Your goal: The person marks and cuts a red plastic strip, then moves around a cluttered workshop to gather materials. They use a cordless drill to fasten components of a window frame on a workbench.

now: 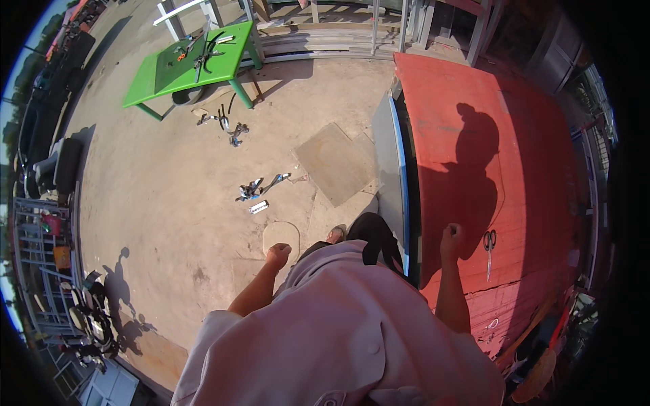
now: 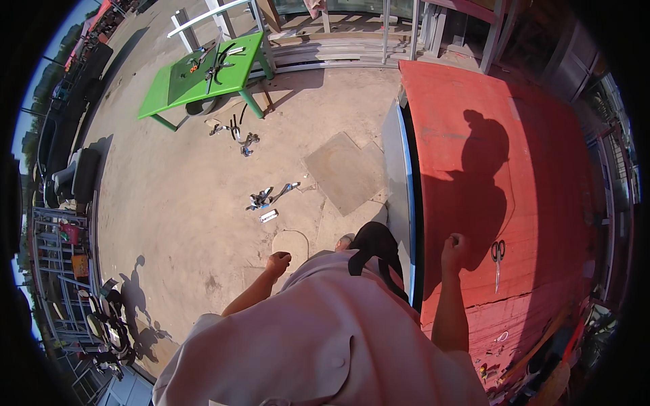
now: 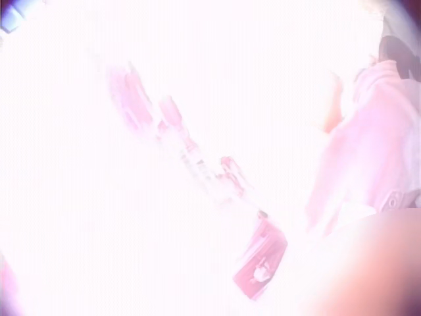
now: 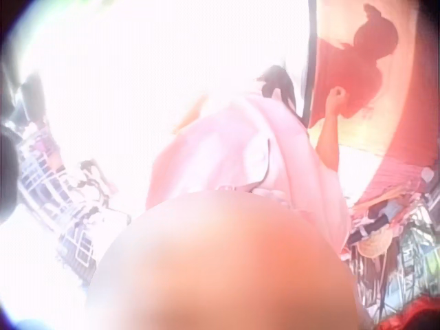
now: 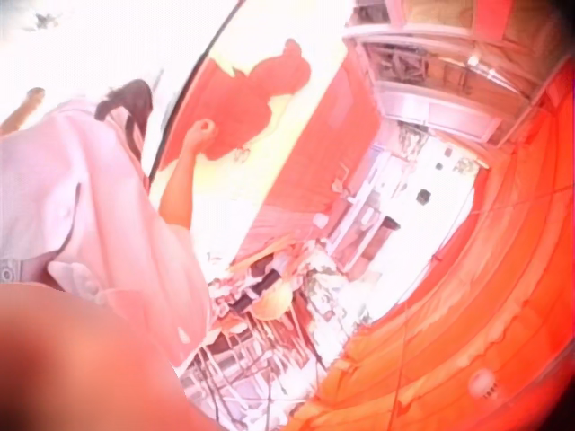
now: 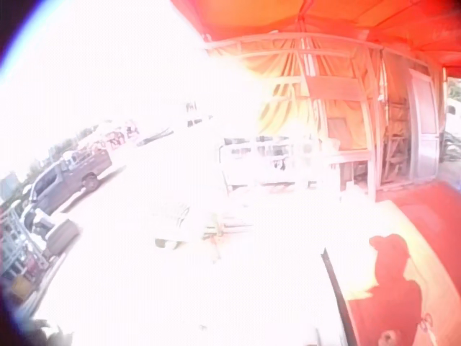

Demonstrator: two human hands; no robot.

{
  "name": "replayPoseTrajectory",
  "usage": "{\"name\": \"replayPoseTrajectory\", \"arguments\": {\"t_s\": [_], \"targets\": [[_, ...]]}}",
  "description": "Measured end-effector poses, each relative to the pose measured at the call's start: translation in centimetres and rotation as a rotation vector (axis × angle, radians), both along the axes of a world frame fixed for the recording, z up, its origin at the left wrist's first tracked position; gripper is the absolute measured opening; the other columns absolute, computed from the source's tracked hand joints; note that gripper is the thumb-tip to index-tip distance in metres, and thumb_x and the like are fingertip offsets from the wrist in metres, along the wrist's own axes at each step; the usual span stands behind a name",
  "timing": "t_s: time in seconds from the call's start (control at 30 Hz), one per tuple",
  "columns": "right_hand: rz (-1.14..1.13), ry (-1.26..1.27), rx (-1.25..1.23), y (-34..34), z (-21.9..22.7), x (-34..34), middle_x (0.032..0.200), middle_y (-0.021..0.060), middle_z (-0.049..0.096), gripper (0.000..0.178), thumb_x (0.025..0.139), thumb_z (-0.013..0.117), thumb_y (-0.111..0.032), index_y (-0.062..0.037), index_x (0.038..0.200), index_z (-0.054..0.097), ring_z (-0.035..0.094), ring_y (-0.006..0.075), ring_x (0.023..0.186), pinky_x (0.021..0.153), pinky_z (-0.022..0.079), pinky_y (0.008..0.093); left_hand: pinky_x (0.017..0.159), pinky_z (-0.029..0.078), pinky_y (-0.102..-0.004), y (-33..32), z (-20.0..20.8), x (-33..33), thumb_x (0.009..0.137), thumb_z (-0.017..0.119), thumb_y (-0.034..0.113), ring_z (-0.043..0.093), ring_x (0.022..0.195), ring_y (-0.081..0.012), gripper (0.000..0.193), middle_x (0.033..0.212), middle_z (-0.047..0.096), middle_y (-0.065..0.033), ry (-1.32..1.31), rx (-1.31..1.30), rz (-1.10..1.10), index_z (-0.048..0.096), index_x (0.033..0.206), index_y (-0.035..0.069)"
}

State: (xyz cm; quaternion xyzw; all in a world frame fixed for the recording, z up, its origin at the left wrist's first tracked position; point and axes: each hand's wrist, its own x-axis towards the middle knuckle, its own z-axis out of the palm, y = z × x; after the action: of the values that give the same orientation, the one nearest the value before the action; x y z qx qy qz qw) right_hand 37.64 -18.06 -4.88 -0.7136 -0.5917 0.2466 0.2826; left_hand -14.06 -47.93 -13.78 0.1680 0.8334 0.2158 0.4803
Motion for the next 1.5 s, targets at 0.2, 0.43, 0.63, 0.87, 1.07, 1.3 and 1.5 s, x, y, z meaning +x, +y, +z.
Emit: {"name": "replayPoseTrajectory", "arguments": {"t_s": [0.2, 0.43, 0.63, 0.87, 1.07, 1.3, 1.5], "targets": [[0.084, -0.058, -0.180, 9.1, 3.7, -8.7, 0.112, 0.0168, 0.062, 0.024, 0.090, 0.057, -0.012, 0.0014, 0.108, 0.062, 0.063, 0.0290, 0.102, 0.088, 0.051, 0.0364, 0.095, 0.051, -0.0406, 2.0, -0.2, -0.2, 0.082, 0.062, 0.036, 0.067, 0.107, -0.0318, 0.040, 0.109, 0.071, -0.0181, 0.002, -0.140, 0.000, 0.074, 0.108, 0.007], [0.203, -0.250, -0.194, 23.9, 1.5, -13.5, 0.127, 0.0213, 0.056, 0.036, 0.086, 0.059, -0.013, 0.0018, 0.119, 0.061, 0.057, 0.0360, 0.117, 0.101, 0.045, 0.0428, 0.090, 0.052, -0.0410, 12.1, -2.0, -2.0, 0.083, 0.060, 0.036, 0.068, 0.102, -0.0329, 0.040, 0.106, 0.072, -0.0197, -0.008, -0.142, 0.117, 0.075, 0.105, 0.006], [0.316, -0.264, -0.127, 37.3, -2.0, -16.2, 0.129, 0.0223, 0.056, 0.044, 0.080, 0.063, -0.014, 0.0020, 0.121, 0.060, 0.053, 0.0387, 0.122, 0.107, 0.041, 0.0440, 0.097, 0.048, -0.0442, 27.6, 0.3, -3.2, 0.088, 0.055, 0.042, 0.064, 0.110, -0.0369, 0.047, 0.113, 0.068, -0.0223, 0.117, -0.023, 0.112, 0.073, 0.110, 0.005], [0.289, -0.241, -0.108, 50.8, -6.0, -20.4, 0.137, 0.0271, 0.051, 0.058, 0.082, 0.062, -0.018, 0.0062, 0.133, 0.051, 0.047, 0.0410, 0.130, 0.111, 0.037, 0.0449, 0.097, 0.048, -0.0438, 35.2, -0.8, -10.4, 0.087, 0.054, 0.042, 0.064, 0.110, -0.0373, 0.045, 0.113, 0.069, -0.0215, 0.008, -0.120, 0.075, 0.074, 0.107, 0.006], [0.065, -0.434, -0.306, 54.8, -5.8, -24.6, 0.146, 0.0266, 0.044, 0.070, 0.087, 0.060, -0.038, 0.0031, 0.141, 0.045, 0.045, 0.0423, 0.133, 0.110, 0.037, 0.0486, 0.100, 0.047, -0.0440, 42.7, -5.3, -20.1, 0.087, 0.052, 0.043, 0.062, 0.112, -0.0375, 0.049, 0.118, 0.067, -0.0214, 0.023, -0.180, 0.019, 0.073, 0.110, 0.005], [-0.208, -0.543, -0.620, 57.1, -5.2, -29.0, 0.144, 0.0250, 0.046, 0.081, 0.086, 0.061, -0.054, -0.0012, 0.144, 0.042, 0.048, 0.0438, 0.129, 0.105, 0.040, 0.0557, 0.092, 0.050, -0.0418, 59.9, -5.6, -31.8, 0.087, 0.055, 0.038, 0.067, 0.105, -0.0354, 0.046, 0.108, 0.070, -0.0233, 0.062, 0.043, 0.076, 0.072, 0.108, 0.002], [-0.518, -0.488, -0.614, 60.6, -8.7, -29.5, 0.143, 0.0258, 0.046, 0.081, 0.083, 0.064, -0.055, 0.0022, 0.138, 0.046, 0.043, 0.0421, 0.133, 0.103, 0.037, 0.0623, 0.078, 0.054, -0.0350, 74.5, -7.4, -35.0, 0.088, 0.059, 0.032, 0.068, 0.083, -0.0193, 0.041, 0.094, 0.072, -0.0112, 0.060, 0.078, 0.059, 0.071, 0.109, -0.001]]}}
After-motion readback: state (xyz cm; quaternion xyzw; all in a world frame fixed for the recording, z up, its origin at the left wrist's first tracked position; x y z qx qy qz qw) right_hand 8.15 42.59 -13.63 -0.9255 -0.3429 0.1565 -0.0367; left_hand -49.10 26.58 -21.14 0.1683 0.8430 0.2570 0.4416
